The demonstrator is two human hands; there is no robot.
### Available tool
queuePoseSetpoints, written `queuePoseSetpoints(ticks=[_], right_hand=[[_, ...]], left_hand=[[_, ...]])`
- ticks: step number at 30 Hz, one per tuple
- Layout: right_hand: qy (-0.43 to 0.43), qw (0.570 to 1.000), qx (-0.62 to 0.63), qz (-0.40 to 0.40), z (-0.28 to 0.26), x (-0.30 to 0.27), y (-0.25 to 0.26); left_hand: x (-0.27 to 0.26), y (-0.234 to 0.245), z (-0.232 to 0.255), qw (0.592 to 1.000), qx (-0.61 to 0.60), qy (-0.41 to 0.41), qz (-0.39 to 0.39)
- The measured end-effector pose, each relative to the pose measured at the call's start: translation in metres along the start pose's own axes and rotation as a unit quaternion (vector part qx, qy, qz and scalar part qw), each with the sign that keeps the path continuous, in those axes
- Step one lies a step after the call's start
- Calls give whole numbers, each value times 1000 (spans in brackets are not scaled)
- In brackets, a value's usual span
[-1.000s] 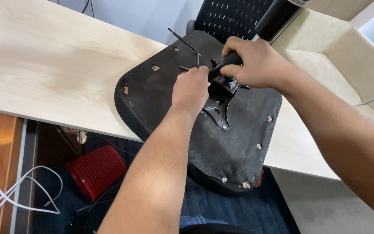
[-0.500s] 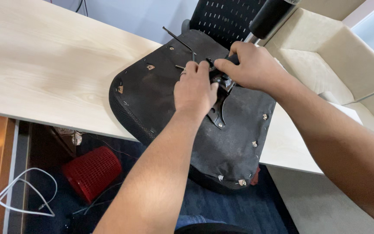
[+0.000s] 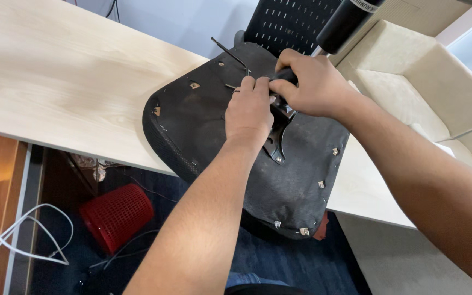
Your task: The person uses a screwdriver to tighten multiple screws on the underside of an office chair seat, securing the central gas-lift mechanism. The chair is placed upside down on a table while the person works.
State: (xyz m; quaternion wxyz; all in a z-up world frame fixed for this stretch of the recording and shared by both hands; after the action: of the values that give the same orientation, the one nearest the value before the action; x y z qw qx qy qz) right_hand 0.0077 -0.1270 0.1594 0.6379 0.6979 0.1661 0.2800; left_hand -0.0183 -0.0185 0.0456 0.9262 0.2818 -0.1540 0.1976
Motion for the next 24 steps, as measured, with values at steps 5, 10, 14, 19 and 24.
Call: queuePoseSetpoints(ticks=[5,10,14,19,24], right_hand=[[-85,996,-4,39,3,-4,-5],[-193,979,67,-25,22,-28,-9],[-190,962,193,-17,29,-59,-5],[-183,959,215,32,36,-91,14],[-219,968,121,31,38,-113,27]], left_hand=[[-6,-5,-13,999,-8,-40,-31],[-24,-6,-21,997,37,-25,-67],[-36,1,-19,991,45,-6,-124],[-44,-11,-2,973,-8,23,-230],[-58,-36,13,972,-11,-12,-236]])
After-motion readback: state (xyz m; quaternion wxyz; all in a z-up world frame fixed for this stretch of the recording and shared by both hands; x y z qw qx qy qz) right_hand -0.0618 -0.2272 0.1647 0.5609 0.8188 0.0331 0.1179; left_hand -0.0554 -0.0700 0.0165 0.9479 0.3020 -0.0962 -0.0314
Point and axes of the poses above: each hand's wrist, its own x-axis towards the middle knuckle, its own y-axis out of the back of the hand, z = x × y, the point moved 2 cm from there along x, towards the middle knuckle, and after that the axes turned 6 degrees about -x, right-handed, at the moved point
